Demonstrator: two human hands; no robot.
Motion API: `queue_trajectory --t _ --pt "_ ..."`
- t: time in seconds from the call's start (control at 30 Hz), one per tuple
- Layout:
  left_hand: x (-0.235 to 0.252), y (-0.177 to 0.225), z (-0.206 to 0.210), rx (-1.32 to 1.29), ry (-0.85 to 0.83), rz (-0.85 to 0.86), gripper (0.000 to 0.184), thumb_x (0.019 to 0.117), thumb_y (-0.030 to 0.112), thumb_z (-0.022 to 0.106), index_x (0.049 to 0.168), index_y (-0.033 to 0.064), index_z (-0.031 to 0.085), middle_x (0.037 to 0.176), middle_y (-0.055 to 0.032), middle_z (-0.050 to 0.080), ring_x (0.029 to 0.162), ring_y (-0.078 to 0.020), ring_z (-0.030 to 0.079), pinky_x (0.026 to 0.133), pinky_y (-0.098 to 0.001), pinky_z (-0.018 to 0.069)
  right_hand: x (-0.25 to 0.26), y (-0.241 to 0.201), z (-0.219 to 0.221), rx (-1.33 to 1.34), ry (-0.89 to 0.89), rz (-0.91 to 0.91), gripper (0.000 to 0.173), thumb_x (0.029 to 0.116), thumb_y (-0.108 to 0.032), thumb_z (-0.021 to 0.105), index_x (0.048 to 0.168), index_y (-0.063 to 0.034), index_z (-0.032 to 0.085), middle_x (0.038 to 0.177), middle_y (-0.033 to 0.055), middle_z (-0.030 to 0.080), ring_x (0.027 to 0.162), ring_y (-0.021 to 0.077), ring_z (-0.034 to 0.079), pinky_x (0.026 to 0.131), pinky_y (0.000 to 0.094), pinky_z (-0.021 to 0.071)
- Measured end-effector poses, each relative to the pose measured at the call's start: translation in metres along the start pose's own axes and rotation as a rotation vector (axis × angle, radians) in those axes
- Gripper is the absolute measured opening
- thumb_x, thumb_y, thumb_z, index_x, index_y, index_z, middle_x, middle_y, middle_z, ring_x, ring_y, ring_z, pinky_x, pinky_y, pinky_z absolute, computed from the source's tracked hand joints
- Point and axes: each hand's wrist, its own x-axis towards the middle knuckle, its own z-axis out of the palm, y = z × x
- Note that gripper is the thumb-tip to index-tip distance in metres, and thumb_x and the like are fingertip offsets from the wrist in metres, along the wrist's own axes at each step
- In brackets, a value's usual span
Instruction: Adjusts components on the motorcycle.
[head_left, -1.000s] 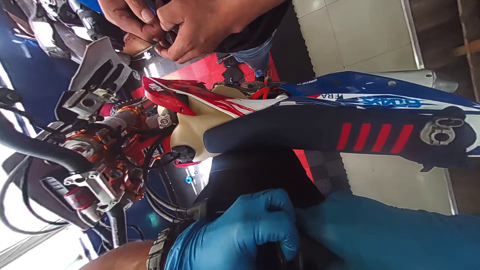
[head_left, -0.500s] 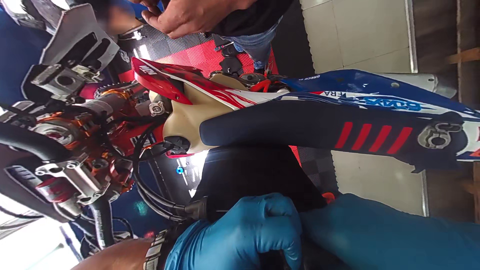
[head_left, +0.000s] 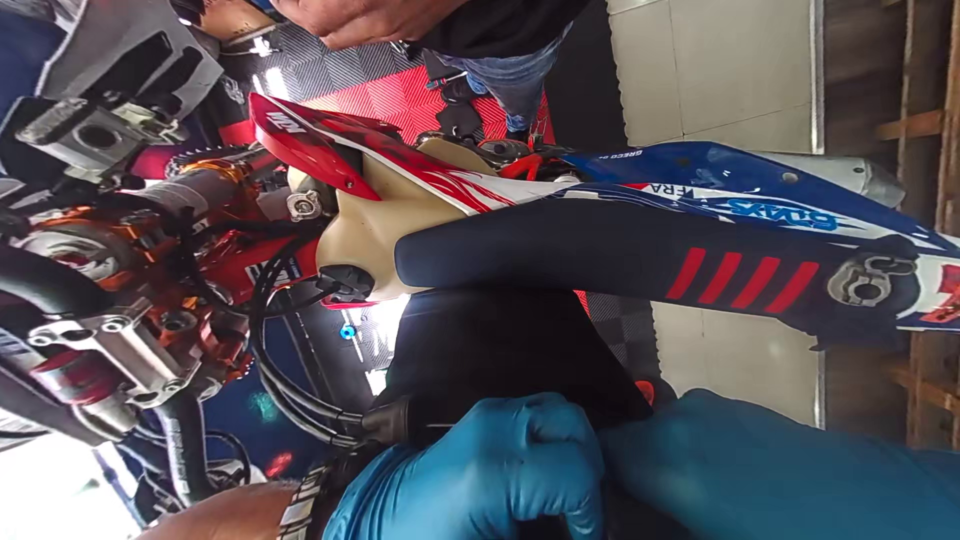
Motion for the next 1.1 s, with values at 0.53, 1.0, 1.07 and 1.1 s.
queue_trajectory --t 0.53,1.0,1.07,1.1 --pt "-0.001 0.001 -0.003 0.026 0.012 0.002 0.021 0.0821 0.012 0.078 0.081 0.0001 0.060 0.089 -0.0133 0.061 0.094 -0.0165 0.060 0.082 -0.0220 0.0491 0.005 -0.001 -0.007 -0.049 -0.021 -0.013 0.025 0.1040 -0.002 0.045 0.113 0.0023 0.067 0.089 0.0142 0.069 0.078 0.0261 0.069 0.074 0.0355 0.0533" --pt "0.003 0.017 -0.015 0.188 -0.042 -0.160 0.036 0.0785 0.017 0.083 0.101 0.0114 0.056 0.106 -0.0014 0.059 0.107 -0.0067 0.057 0.093 -0.0205 0.0481 -0.001 0.070 0.064 0.477 0.218 -0.260 0.015 0.0885 -0.027 0.071 0.097 -0.0153 0.067 0.059 -0.0041 0.051 0.049 0.0082 0.049 0.042 0.0304 0.0381" --pt "0.002 0.018 -0.015 0.172 -0.032 -0.174 0.037 0.0783 0.015 0.083 0.103 0.0113 0.056 0.106 -0.0014 0.060 0.107 -0.0069 0.058 0.092 -0.0212 0.0494 -0.004 0.068 0.065 0.444 0.259 -0.243 0.016 0.0882 -0.029 0.071 0.096 -0.0155 0.067 0.060 -0.0035 0.051 0.050 0.0095 0.050 0.043 0.0318 0.0383" --pt "0.003 0.018 -0.015 0.156 -0.022 -0.183 0.037 0.0780 0.015 0.083 0.103 0.0115 0.057 0.107 -0.0008 0.060 0.107 -0.0065 0.058 0.092 -0.0211 0.0499 -0.006 0.067 0.069 0.372 0.355 -0.250 0.018 0.0866 -0.031 0.072 0.094 -0.0163 0.066 0.059 -0.0036 0.051 0.049 0.0107 0.050 0.042 0.0329 0.0388"
